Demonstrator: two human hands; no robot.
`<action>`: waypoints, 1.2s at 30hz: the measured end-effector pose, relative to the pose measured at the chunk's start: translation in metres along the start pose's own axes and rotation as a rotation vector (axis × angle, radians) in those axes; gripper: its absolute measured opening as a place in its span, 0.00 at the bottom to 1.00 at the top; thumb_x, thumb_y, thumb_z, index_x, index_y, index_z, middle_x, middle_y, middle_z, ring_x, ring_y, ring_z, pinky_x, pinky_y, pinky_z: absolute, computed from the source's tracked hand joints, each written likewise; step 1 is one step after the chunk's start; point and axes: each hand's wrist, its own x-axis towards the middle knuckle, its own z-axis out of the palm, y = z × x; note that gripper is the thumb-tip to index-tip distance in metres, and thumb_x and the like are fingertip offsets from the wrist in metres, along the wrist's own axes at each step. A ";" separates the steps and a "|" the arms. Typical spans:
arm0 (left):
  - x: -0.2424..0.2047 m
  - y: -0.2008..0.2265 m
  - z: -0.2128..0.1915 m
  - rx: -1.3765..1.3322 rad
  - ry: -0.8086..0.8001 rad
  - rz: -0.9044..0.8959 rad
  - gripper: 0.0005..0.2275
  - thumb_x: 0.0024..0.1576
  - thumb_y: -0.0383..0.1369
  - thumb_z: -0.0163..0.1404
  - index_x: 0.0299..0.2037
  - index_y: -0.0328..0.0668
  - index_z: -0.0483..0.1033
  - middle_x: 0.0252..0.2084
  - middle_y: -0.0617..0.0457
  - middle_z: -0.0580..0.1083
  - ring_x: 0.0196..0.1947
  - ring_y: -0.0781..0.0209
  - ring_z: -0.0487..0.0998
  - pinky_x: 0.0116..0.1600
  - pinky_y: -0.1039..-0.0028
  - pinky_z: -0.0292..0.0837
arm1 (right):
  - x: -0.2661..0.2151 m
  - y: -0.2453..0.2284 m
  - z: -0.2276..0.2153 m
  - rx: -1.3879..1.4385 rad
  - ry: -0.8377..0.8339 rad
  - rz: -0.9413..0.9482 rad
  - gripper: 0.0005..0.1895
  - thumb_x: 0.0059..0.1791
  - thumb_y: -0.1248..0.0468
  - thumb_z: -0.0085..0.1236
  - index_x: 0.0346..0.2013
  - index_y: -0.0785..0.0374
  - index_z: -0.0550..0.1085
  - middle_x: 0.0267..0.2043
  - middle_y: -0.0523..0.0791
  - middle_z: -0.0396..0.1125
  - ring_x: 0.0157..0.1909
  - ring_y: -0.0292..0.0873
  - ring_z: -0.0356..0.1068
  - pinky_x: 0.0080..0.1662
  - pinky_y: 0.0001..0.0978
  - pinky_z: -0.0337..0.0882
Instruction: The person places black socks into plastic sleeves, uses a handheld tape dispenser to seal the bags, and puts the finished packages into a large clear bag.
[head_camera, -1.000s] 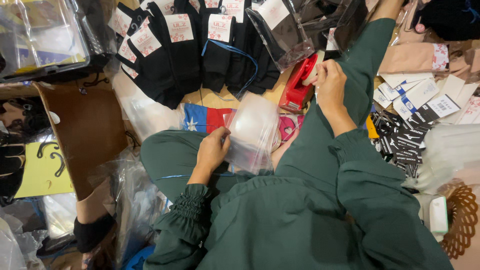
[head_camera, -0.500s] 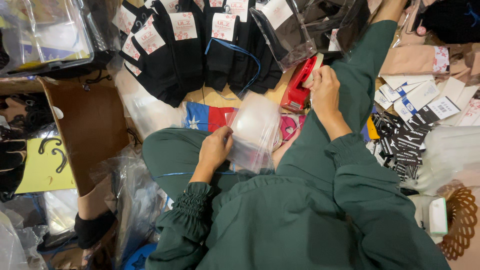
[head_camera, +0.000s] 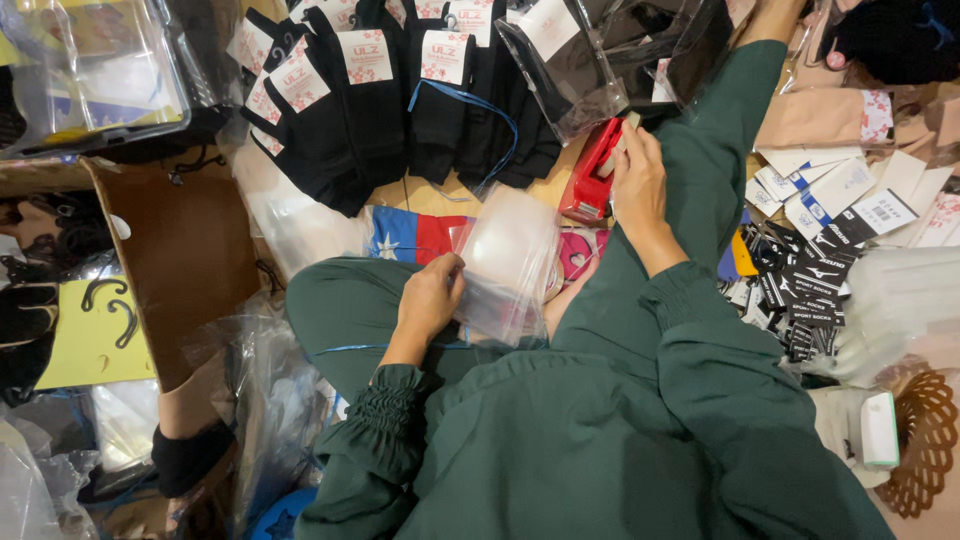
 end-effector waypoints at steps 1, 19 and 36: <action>0.000 0.000 0.000 0.002 -0.002 0.001 0.06 0.59 0.36 0.48 0.44 0.57 0.74 0.36 0.51 0.78 0.38 0.42 0.82 0.43 0.53 0.79 | -0.002 -0.007 -0.004 0.001 0.001 0.003 0.20 0.58 0.67 0.55 0.65 0.65 0.71 0.59 0.59 0.63 0.58 0.67 0.68 0.56 0.55 0.73; 0.000 0.000 -0.003 0.015 -0.004 -0.005 0.06 0.59 0.36 0.49 0.44 0.57 0.75 0.36 0.50 0.78 0.38 0.42 0.82 0.44 0.52 0.78 | -0.102 -0.003 0.040 -0.316 -0.075 -0.097 0.10 0.46 0.46 0.65 0.28 0.42 0.74 0.29 0.35 0.64 0.35 0.41 0.73 0.44 0.35 0.66; 0.001 -0.013 0.010 0.043 0.015 0.048 0.06 0.58 0.36 0.49 0.44 0.56 0.75 0.36 0.49 0.78 0.38 0.42 0.82 0.43 0.53 0.77 | -0.088 0.054 -0.140 -0.449 0.179 -0.114 0.12 0.42 0.52 0.80 0.29 0.43 0.79 0.33 0.35 0.68 0.40 0.43 0.70 0.48 0.36 0.64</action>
